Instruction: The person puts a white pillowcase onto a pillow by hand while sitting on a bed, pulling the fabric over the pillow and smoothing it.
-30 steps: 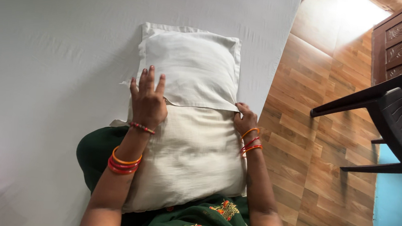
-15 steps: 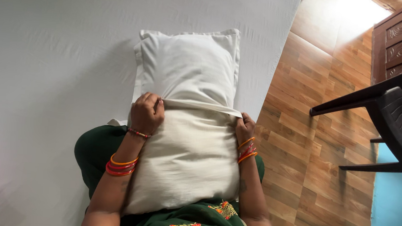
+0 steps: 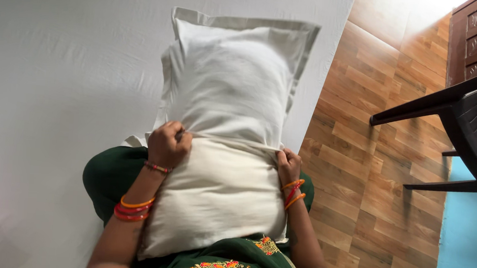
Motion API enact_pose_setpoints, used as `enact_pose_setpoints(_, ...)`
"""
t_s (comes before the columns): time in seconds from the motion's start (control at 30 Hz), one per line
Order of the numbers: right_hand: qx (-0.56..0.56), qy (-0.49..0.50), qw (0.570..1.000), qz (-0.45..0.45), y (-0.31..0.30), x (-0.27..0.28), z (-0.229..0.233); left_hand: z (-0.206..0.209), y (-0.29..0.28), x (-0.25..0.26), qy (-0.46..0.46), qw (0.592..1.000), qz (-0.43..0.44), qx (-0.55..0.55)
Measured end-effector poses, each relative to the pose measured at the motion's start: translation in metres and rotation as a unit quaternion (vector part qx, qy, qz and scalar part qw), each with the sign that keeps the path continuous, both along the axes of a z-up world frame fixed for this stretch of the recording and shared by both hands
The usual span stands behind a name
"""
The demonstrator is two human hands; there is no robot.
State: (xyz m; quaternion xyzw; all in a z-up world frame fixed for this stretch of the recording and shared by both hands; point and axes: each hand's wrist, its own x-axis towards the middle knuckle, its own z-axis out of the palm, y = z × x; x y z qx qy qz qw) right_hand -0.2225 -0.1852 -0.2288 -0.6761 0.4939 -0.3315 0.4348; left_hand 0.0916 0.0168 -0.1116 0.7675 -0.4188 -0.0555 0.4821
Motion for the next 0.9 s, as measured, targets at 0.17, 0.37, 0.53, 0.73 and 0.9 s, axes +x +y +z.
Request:
enact_pose_setpoints(0.17,-0.01,0.046,0.999,-0.023,-0.01,0.019,0.004,-0.007,-0.044,0.051,-0.006,0.965,-0.102,0.241)
enact_pose_setpoints(0.37,0.011,0.039,0.998,-0.053,-0.011,0.011,-0.005,-0.035,-0.085,0.118,0.075,0.991,0.099,-0.045)
enact_pose_setpoints(0.53,-0.006,0.013,0.999,-0.05,-0.011,0.012,-0.007,-0.13,-0.094,0.135,-0.077,0.968,0.239,-0.026)
enact_pose_setpoints(0.73,0.042,-0.057,0.996,-0.047,-0.021,0.005,-0.031,-0.142,-0.115,0.151,0.079,0.968,0.229,0.062)
enact_pose_setpoints(0.9,0.035,-0.042,0.997,-0.047,-0.019,0.002,-0.028,-0.127,-0.113,0.147,0.207,0.955,0.187,0.105)
